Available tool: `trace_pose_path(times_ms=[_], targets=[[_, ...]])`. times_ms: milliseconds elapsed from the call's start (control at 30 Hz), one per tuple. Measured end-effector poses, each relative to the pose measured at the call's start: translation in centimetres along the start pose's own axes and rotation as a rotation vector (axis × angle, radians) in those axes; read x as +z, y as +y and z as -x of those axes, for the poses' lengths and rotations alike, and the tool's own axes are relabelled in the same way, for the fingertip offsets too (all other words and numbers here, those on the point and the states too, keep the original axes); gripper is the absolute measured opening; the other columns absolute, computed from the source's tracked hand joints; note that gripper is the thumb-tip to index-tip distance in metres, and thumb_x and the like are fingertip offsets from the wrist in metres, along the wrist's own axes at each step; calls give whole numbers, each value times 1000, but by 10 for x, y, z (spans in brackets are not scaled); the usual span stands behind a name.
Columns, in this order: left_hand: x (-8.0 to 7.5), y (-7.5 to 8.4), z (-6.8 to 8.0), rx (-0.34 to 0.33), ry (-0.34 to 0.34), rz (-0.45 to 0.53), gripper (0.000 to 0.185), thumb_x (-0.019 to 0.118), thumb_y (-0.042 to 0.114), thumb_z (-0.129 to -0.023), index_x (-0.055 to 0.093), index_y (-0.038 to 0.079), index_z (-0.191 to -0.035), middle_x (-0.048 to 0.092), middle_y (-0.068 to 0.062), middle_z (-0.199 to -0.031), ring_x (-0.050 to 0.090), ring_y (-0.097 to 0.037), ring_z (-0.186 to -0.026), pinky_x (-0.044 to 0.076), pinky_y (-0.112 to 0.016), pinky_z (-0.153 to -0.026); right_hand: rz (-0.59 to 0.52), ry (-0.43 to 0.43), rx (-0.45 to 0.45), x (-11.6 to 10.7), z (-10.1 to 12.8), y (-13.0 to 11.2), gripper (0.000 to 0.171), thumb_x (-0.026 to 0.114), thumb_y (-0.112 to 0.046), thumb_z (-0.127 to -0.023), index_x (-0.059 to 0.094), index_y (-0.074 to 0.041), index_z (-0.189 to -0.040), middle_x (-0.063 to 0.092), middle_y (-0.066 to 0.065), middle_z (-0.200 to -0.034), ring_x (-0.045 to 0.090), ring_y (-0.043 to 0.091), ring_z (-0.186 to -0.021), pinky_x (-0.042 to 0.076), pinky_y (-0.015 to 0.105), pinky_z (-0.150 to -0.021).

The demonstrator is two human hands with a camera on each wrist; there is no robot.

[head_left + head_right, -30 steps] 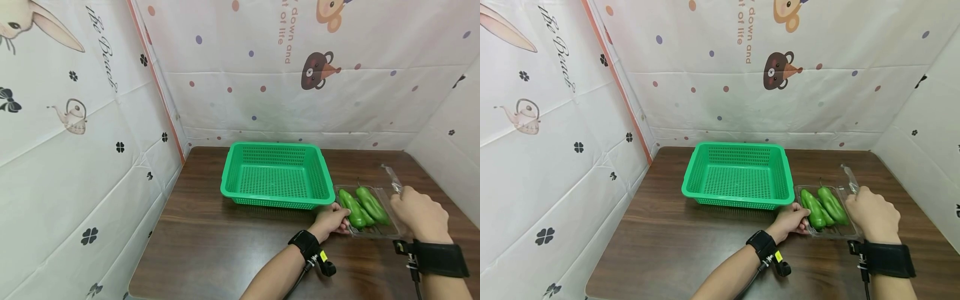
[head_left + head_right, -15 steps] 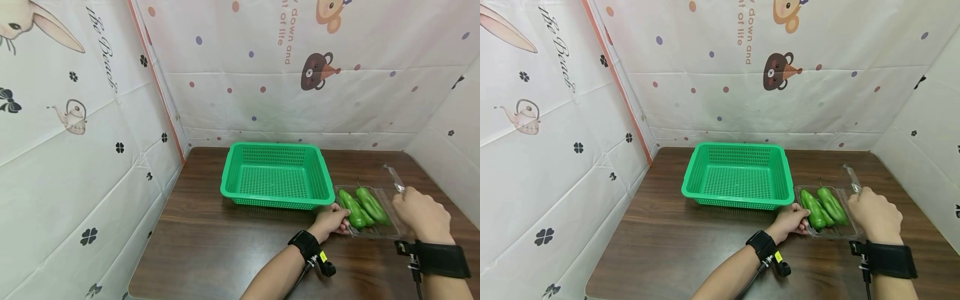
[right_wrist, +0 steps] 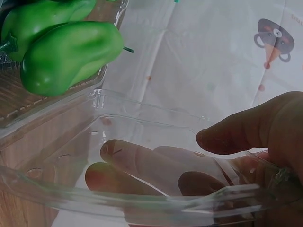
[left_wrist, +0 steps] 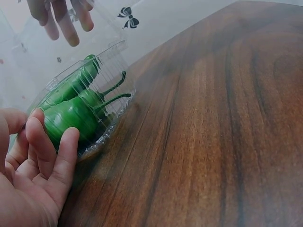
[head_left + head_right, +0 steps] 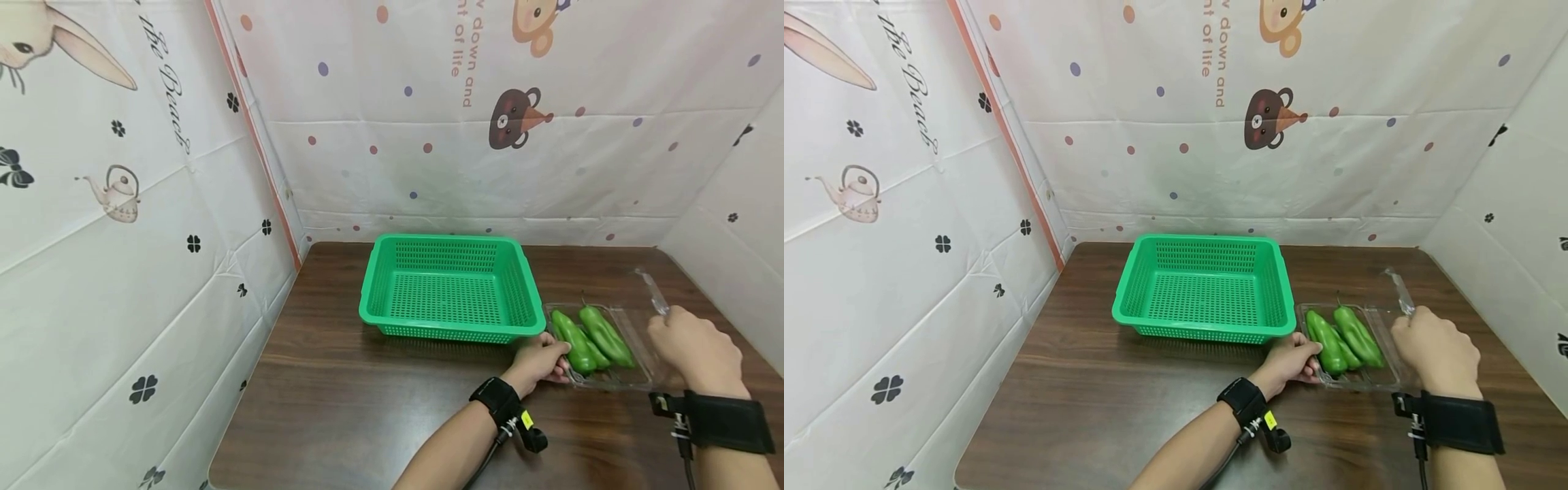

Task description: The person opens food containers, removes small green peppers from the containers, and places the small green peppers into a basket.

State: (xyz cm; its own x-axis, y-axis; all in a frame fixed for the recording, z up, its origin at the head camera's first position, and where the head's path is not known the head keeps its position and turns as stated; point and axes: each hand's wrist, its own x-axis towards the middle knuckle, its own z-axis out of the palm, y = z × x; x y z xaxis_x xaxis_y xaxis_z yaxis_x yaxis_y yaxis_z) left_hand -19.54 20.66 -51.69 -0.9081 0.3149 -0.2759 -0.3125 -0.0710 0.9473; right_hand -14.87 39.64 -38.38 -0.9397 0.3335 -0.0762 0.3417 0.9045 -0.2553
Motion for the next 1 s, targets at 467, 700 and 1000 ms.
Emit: trace_pose_path(times_ms=[467, 700, 1000], targets=[[0, 3, 3, 6, 9, 7, 22, 69, 18, -95, 58, 14, -77, 56, 0, -56, 49, -9, -45, 59, -36, -57, -18, 3, 40, -3, 2, 1, 44, 27, -22, -102, 49, 16, -107, 58, 37, -90, 59, 46, -71, 43, 55, -58], [1, 2, 1, 1, 17, -3, 22, 69, 19, -95, 58, 14, -77, 55, 0, -56, 48, -9, -45, 59, -37, -57, -10, -4, 54, 0, -1, 6, 51, 28, -23, -102, 40, 22, -124, 55, 44, -103, 58, 57, -83, 44, 60, -63], [1, 2, 1, -6, 15, 3, 22, 70, 18, -95, 58, 13, -77, 55, 0, -56, 47, -9, -44, 59, -36, -56, -5, -32, 91, -1, -2, 7, 54, 27, -24, -103, 35, 24, -128, 53, 44, -107, 57, 59, -91, 44, 62, -69]])
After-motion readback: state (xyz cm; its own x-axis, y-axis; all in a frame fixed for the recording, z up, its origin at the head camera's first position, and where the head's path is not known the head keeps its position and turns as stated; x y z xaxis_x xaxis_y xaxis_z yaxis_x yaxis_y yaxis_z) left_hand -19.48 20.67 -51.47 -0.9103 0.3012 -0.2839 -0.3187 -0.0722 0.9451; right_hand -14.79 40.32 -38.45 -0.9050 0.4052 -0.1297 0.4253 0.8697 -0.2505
